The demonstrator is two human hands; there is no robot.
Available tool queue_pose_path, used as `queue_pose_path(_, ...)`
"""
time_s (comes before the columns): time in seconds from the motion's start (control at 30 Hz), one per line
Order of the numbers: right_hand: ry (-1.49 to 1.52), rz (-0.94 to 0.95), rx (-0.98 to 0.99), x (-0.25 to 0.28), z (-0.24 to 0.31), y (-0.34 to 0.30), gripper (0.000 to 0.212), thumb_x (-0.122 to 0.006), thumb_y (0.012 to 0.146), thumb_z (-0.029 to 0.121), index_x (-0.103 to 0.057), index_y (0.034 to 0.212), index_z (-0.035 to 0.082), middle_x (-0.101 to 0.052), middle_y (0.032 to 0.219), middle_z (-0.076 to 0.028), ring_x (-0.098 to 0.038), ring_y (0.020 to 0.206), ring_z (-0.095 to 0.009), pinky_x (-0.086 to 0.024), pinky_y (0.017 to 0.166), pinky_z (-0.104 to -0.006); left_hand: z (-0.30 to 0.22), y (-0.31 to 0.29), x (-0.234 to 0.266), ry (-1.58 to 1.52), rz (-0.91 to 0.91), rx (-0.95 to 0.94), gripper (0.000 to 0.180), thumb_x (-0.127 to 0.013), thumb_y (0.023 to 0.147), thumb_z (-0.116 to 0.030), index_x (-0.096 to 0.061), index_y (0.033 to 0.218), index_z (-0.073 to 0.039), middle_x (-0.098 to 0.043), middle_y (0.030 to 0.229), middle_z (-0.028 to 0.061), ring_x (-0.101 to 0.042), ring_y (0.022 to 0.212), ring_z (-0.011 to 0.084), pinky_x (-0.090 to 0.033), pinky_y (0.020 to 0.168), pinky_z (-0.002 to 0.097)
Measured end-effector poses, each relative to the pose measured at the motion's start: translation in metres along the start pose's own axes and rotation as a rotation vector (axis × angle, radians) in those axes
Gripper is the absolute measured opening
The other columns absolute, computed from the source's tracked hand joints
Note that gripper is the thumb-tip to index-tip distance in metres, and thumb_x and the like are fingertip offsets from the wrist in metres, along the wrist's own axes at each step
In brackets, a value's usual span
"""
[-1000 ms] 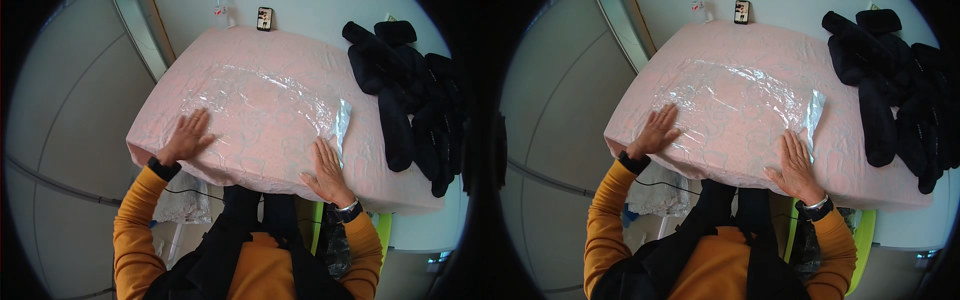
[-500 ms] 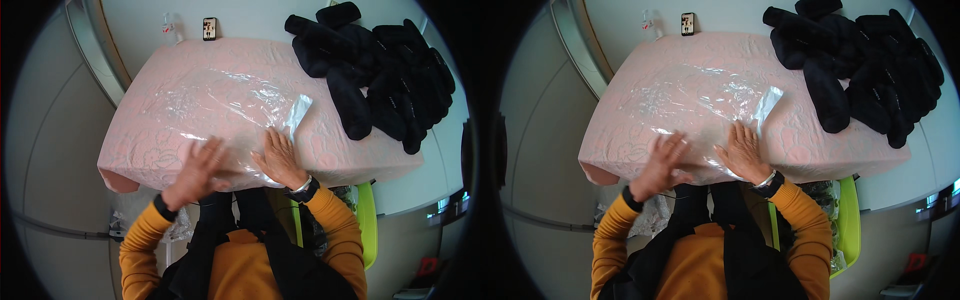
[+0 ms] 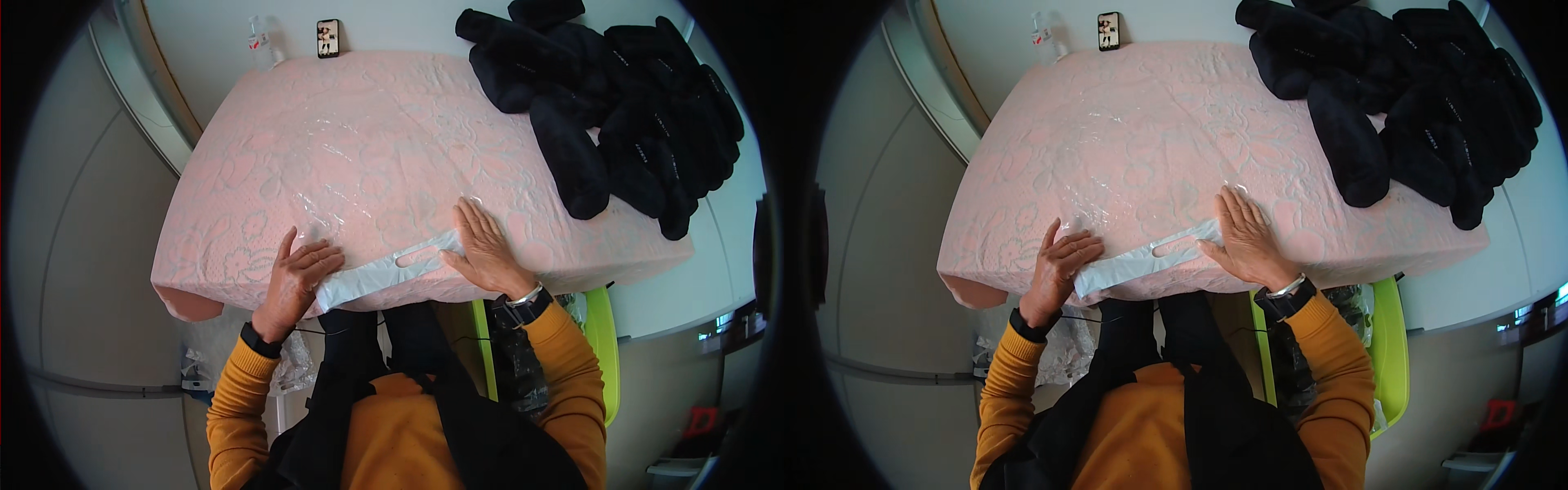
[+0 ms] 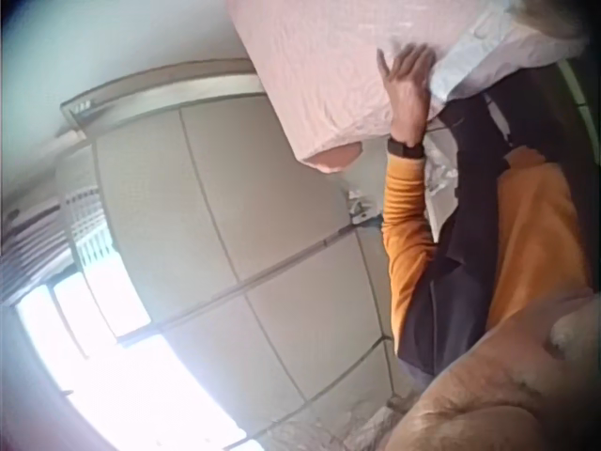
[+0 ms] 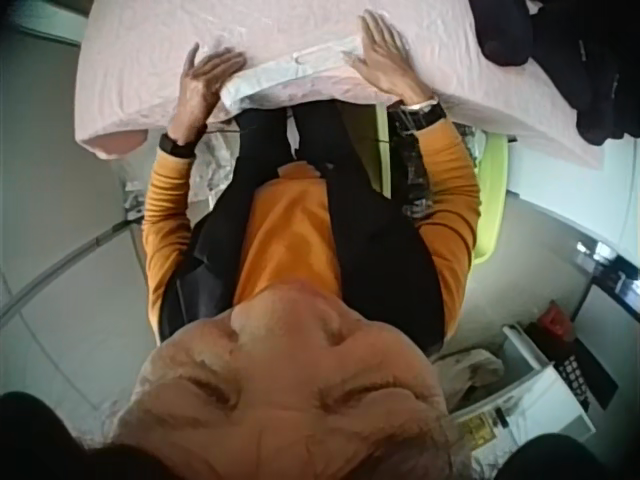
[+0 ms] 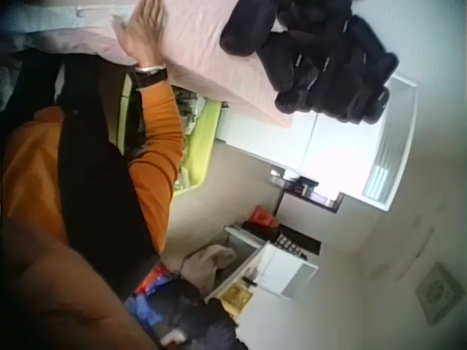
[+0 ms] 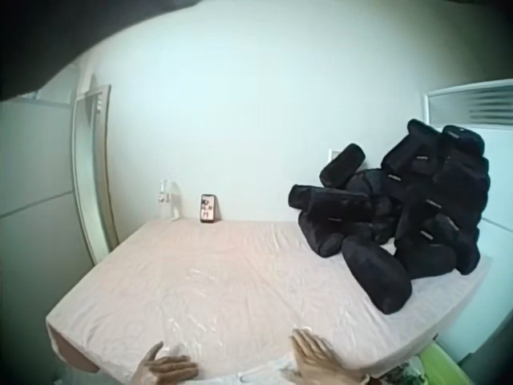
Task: The person packages black headrests by placing them into plastic bags, smoothing the bags, and putting them into a green bin. After filling the bin, they clear the table by moving the remaining plastic bags to the floor.
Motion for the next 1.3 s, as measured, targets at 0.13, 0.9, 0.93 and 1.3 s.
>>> queue_pose_path(0.13,0.017,0.007,0.010,0.001,0.004,-0.019,0.083,-0.055,0.095,0.040,-0.017,0.148,-0.012,-0.021,0.155,-0.029,-0.019,0.146,-0.040,-0.017,0.119,-0.0460,0.007,0.000,0.004,-0.038,-0.001,0.012,0.032,-0.070,0.077,-0.013,-0.070,0.109,-0.011,-0.069,0.117,0.0043,-0.059,0.120,0.0222,-0.027,0.115,0.0515)
queue_pose_path(0.9,0.098,-0.146,0.355,-0.004,0.115,0.021,0.072,-0.060,0.091,0.033,-0.033,0.141,-0.011,-0.030,0.150,-0.030,-0.024,0.144,-0.041,-0.023,0.117,-0.0497,-0.057,0.036,-0.037,-0.004,0.127,0.015,0.061,-0.056,0.092,-0.026,-0.039,0.143,0.003,-0.035,0.151,0.0224,-0.031,0.143,0.0367,-0.023,0.117,0.0497)
queue_pose_path(0.93,0.100,-0.138,0.350,-0.004,0.112,0.020,0.072,-0.060,0.091,0.033,-0.033,0.141,-0.011,-0.030,0.150,-0.030,-0.024,0.144,-0.041,-0.023,0.117,-0.0497,-0.051,0.039,-0.047,-0.002,0.147,0.046,0.067,-0.056,0.093,-0.034,-0.036,0.146,0.003,-0.032,0.153,0.0222,-0.028,0.144,0.0361,-0.021,0.118,0.0495)
queue_pose_path(1.3,0.067,-0.017,0.199,-0.005,0.064,0.002,0.091,-0.052,0.094,0.054,-0.019,0.148,-0.012,-0.018,0.156,-0.029,-0.017,0.147,-0.039,-0.014,0.120,-0.0483,0.050,0.000,-0.019,0.229,0.286,0.231,0.086,-0.048,0.092,-0.058,-0.029,0.148,0.005,-0.028,0.155,0.0235,-0.024,0.146,0.0380,-0.015,0.118,0.0523)
Point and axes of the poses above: each hand's wrist, its own y-axis towards the middle knuckle, its own x-axis out of the back of the hand, z = x × y, the point moved 10 cm from there along y, towards the middle knuckle
